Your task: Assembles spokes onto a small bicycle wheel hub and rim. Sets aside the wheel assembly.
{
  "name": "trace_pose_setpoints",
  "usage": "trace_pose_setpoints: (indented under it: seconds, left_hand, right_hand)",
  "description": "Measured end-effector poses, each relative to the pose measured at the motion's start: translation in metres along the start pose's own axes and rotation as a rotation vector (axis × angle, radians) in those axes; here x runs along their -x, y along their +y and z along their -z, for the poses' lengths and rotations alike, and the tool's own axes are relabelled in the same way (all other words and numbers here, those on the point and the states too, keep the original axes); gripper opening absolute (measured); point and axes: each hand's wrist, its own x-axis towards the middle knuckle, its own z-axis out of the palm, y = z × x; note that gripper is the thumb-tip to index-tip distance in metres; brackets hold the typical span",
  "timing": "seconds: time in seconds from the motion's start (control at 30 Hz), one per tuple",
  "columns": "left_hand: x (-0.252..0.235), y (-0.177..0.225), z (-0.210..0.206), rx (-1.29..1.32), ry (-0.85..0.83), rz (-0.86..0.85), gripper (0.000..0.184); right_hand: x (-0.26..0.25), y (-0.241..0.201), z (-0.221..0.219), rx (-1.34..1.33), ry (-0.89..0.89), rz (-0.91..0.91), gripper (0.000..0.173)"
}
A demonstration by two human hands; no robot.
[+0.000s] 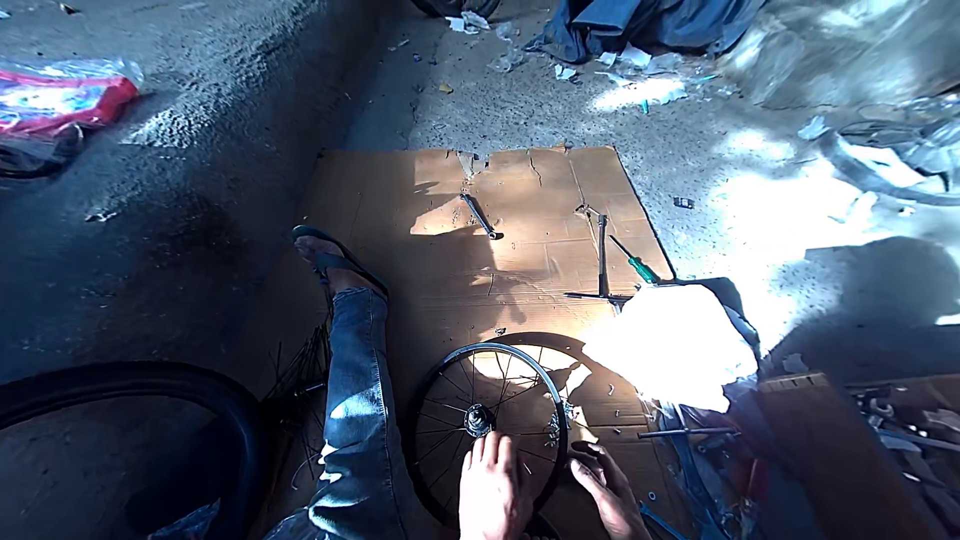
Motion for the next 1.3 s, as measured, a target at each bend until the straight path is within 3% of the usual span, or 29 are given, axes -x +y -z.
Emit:
trace_pose_setpoints:
  seconds: [0.1,0.2,0.33,0.5,0.63,0.8,0.9,0.97,1.07,1.17,1.23,1.3]
  left_hand:
    - [0.017,-0.004,0.02,0.021,-0.309,0.398,0.056]
    - [0.014,-0.011,0.02,0.078,-0.588,0.41,0.051]
    - [0.01,-0.008,0.007,0.15,-0.568,0.296,0.055]
    - [0.0,-0.041,-0.017,0.578,-0.68,0.124,0.049]
    - [0.004,-0.041,-0.021,0.793,-0.609,0.13,0.042]
    - [-0.003,-0.054,-0.026,0.886,-0.667,0.06,0.039]
    - [-0.009,-0.053,-0.025,0.907,-0.679,0.032,0.039]
    - [-0.007,-0.046,-0.027,0.93,-0.589,0.107,0.038]
    - [-0.005,-0.034,-0.036,0.947,-0.467,0.214,0.037]
    - [-0.005,-0.023,-0.045,1.012,-0.429,0.302,0.034]
    - [-0.005,-0.017,-0.051,1.062,-0.414,0.358,0.033]
    - [-0.007,-0.009,-0.057,1.097,-0.364,0.393,0.032]
  right_hand:
    - [-0.006,-0.005,-0.003,-0.072,0.06,-0.043,0.044]
    - [-0.013,-0.004,-0.008,-0.204,0.093,-0.052,0.042]
    - [-0.019,-0.006,-0.007,-0.259,0.092,-0.054,0.042]
    - [-0.027,-0.016,-0.001,-0.301,0.081,-0.054,0.04]
    - [-0.029,-0.026,-0.003,-0.313,0.094,-0.076,0.038]
    - [-0.026,-0.027,-0.006,-0.283,0.095,-0.071,0.041]
    - [-0.02,-0.017,-0.006,-0.245,0.078,-0.048,0.054]
    - [-0.013,-0.013,-0.007,-0.144,0.068,-0.014,0.06]
    - [-0.011,-0.007,0.0,0.108,0.037,0.109,0.042]
    - [-0.035,0.006,0.031,0.799,0.189,0.302,0.029]
    - [-0.051,-0.001,0.05,1.201,0.161,0.112,0.039]
    - [-0.068,0.001,0.061,1.389,0.175,0.045,0.039]
